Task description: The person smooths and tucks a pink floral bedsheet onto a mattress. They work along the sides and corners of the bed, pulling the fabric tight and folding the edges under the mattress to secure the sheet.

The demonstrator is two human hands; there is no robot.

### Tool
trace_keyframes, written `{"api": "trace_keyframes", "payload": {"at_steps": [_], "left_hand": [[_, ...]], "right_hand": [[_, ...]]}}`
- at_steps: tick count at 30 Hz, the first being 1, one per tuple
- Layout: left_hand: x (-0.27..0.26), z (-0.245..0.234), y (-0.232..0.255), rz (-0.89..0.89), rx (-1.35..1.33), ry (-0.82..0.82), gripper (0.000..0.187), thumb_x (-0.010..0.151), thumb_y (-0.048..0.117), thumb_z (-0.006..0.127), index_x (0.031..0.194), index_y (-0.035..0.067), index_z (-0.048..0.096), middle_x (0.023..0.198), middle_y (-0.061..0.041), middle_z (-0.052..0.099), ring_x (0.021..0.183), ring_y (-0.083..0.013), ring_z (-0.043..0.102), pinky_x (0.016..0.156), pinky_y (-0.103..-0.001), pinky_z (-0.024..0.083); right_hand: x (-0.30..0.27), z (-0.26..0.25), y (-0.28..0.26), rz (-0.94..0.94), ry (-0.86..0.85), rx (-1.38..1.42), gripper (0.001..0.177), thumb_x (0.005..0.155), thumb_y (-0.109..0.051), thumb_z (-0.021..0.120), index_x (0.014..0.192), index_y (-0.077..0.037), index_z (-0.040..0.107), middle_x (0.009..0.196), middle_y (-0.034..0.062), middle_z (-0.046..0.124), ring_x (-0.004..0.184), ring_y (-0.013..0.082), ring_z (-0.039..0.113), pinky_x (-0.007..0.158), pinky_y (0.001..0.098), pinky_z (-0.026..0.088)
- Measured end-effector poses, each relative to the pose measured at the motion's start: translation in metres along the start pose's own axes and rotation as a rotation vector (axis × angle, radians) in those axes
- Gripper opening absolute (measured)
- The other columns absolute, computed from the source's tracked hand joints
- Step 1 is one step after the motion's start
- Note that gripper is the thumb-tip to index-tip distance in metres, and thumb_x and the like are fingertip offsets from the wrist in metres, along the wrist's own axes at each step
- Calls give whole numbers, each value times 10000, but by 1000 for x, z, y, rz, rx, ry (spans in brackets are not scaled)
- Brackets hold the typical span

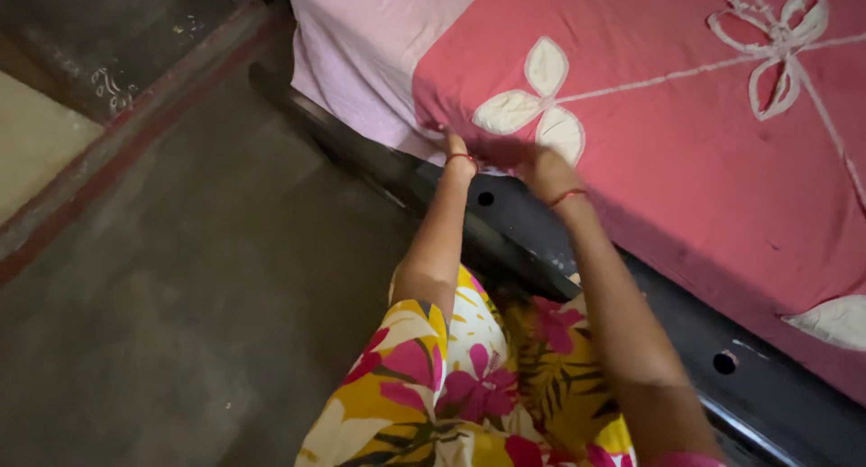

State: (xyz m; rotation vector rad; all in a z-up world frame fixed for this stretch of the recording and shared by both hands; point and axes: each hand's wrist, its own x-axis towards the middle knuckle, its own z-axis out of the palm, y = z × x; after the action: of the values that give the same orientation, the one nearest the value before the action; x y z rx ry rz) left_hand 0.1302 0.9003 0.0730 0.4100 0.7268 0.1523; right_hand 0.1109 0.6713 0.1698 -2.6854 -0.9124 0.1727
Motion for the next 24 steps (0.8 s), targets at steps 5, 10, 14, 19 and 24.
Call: {"api": "trace_keyframes", "payload": {"at_steps": [5,10,14,19,24], "left_hand": [[10,-15,7,-38,-61,-83,1206,732,949,313,1619,140,206,1678,-160,229,1527,-463,243,1158,-740,202],[18,-24,7,-69,-74,-194,1218,722,936,354,1639,160,152,1684,-152,180,1536,-438,195,1175,-720,176],[30,-20,10,-53,-48,-43,1321,732,950,454,1650,93,42,1713,-206,76,1562,-446,125,1222,-656,140],[43,-27,12,-7,-150,-81,1479,666,999,502,1631,1,-8,1713,-261,16,1569,-465,80,1236,-618,113],[49,-24,5,45,-184,-58,1478,623,1002,484,1639,92,-86,1711,-243,-88,1578,-457,-32,1245,-618,34]], "right_hand": [[18,117,7,-235,-240,-2,715,871,-338,664,1407,67,421,1465,310,423,1362,462,405,1142,520,351],[46,163,-2,-126,-210,-156,1011,856,-413,639,1538,123,120,1628,313,151,1512,505,151,1232,554,176],[41,180,-14,97,-193,-58,868,967,-346,501,1613,58,83,1658,248,206,1510,468,232,1250,554,171],[38,178,-23,103,-129,-147,841,969,-324,508,1600,58,103,1658,258,184,1503,466,208,1216,565,147],[39,165,-36,161,-106,-260,1038,871,-601,593,1551,64,178,1608,266,273,1487,426,261,1194,507,217]]}}
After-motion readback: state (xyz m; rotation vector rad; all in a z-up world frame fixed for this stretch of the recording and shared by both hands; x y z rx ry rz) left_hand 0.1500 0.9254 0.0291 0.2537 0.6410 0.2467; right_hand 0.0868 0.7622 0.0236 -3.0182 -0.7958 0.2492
